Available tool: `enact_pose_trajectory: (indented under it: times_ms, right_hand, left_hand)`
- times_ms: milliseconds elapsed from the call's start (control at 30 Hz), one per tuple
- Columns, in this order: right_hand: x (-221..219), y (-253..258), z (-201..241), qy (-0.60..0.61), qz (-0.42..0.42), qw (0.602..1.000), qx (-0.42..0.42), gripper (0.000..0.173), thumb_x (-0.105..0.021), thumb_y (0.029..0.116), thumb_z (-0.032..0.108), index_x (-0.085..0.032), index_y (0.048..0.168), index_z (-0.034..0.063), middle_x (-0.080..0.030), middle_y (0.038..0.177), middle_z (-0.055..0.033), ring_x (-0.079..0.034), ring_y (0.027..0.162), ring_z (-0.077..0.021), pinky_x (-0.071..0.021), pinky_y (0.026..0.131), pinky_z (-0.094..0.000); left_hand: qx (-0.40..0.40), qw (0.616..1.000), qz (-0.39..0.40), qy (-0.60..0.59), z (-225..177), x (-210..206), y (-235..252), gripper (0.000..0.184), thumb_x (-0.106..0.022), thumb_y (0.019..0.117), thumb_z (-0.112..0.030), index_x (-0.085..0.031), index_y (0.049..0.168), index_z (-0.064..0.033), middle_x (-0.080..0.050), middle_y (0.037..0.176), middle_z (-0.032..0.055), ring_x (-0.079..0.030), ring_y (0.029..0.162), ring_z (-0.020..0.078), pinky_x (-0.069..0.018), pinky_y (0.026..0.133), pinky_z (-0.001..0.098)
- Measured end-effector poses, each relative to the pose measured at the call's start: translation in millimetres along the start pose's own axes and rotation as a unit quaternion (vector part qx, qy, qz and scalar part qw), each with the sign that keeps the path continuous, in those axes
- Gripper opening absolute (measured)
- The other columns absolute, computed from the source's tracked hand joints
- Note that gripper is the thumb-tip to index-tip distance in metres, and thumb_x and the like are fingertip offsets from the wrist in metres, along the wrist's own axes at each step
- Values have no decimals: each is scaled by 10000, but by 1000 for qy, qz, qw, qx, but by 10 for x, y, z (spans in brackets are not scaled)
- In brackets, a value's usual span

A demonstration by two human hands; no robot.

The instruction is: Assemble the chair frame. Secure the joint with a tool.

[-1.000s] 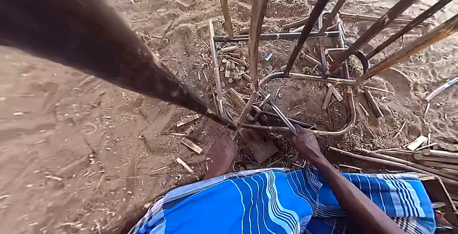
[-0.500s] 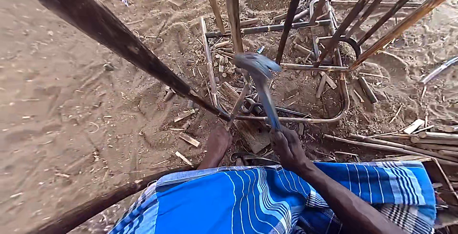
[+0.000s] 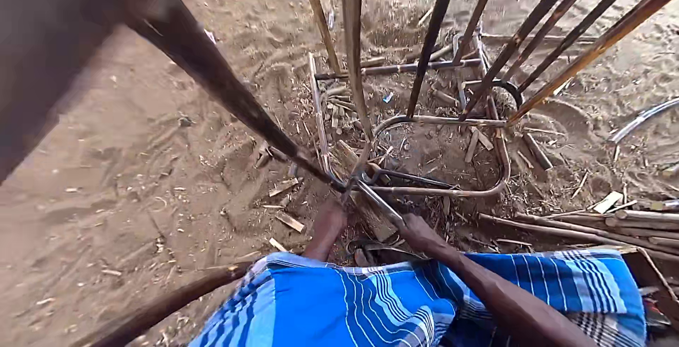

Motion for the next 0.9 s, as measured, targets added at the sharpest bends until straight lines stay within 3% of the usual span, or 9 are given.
enact_pose_trajectory:
  times_ms: [67,233,333,400,567,667,767,833,900]
  right_hand:
    - [228,-135,356,16,16,999,-46,696,-299,1046,665,-660,965,75,-601,764,-124,-618,688,-287,-516,652,-524]
    - [139,-238,344,131,-190,920,316,652,-265,1051,657,-530,803,116,-437,552,15,-432,423,-105,-392,379,-307]
    - [84,35,-13,-13,-24,999,27,725,-297,1037,681,-649,912,60,-612,742,-145,-640,678,-308,-530,637,-544]
    - [315,34,313,-16,17,998,-63,715,-297,1041,677,-660,965,66,-609,794,-142,-630,730,-307,-516,684,-543]
    - [297,-216,499,124,-176,923,320,634,-270,1062,636,-532,805,119,-442,565,22,-431,437,-86,-392,393,-290]
    - [100,94,-19,-5,-46,994,95,665,-335,1060,615,-641,869,56,-584,668,-117,-604,582,-266,-512,550,-492]
    - [339,44,383,-17,25,996,-80,734,-315,1029,694,-672,980,55,-614,782,-141,-624,708,-304,-516,672,-535]
    - [387,-338,606,69,-54,994,65,698,-297,1036,679,-626,854,91,-529,621,-58,-524,509,-205,-469,482,-410]
    - [341,-249,652,170,-153,928,293,683,-239,1023,717,-524,785,144,-447,563,22,-426,430,-100,-390,388,-297]
  left_hand:
    - [-18,1000,7,25,-21,55,98,431,-517,1045,-352,-669,1195,23,-678,1189,267,-664,1124,441,-533,919,637]
    - [-8,999,18,32,-17,-40,57,407,-568,1020,-312,-646,1204,43,-663,1188,292,-663,1107,459,-533,896,664]
    - [6,1000,12,20,-50,26,4,392,-573,1011,-329,-664,1177,15,-677,1174,264,-672,1103,427,-545,896,629]
    - [3,999,17,30,-111,118,124,431,-565,1013,-318,-640,1227,48,-662,1213,281,-656,1143,436,-532,933,626]
    - [11,999,21,23,-101,31,106,412,-594,995,-298,-640,1213,50,-665,1184,292,-664,1109,456,-535,895,654]
    - [14,1000,6,-3,-54,14,72,364,-631,964,-314,-684,1097,21,-687,1129,259,-680,1071,425,-551,861,637]
    - [1,1000,14,-24,-73,112,190,396,-626,972,-336,-689,1157,8,-681,1183,261,-665,1118,430,-531,906,652]
    - [-1,999,29,-16,-6,9,107,407,-612,983,-325,-676,1193,18,-667,1199,279,-655,1121,455,-525,901,670]
    - [4,1000,21,1,-31,16,174,400,-608,985,-329,-679,1163,22,-674,1182,269,-660,1112,450,-532,892,658]
Point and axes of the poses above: each hand's wrist, its own y-axis towards the middle knuckle, its own x-axis out of the back of the hand, z = x × y, the point moved 2 cm from there along y, towards the middle knuckle
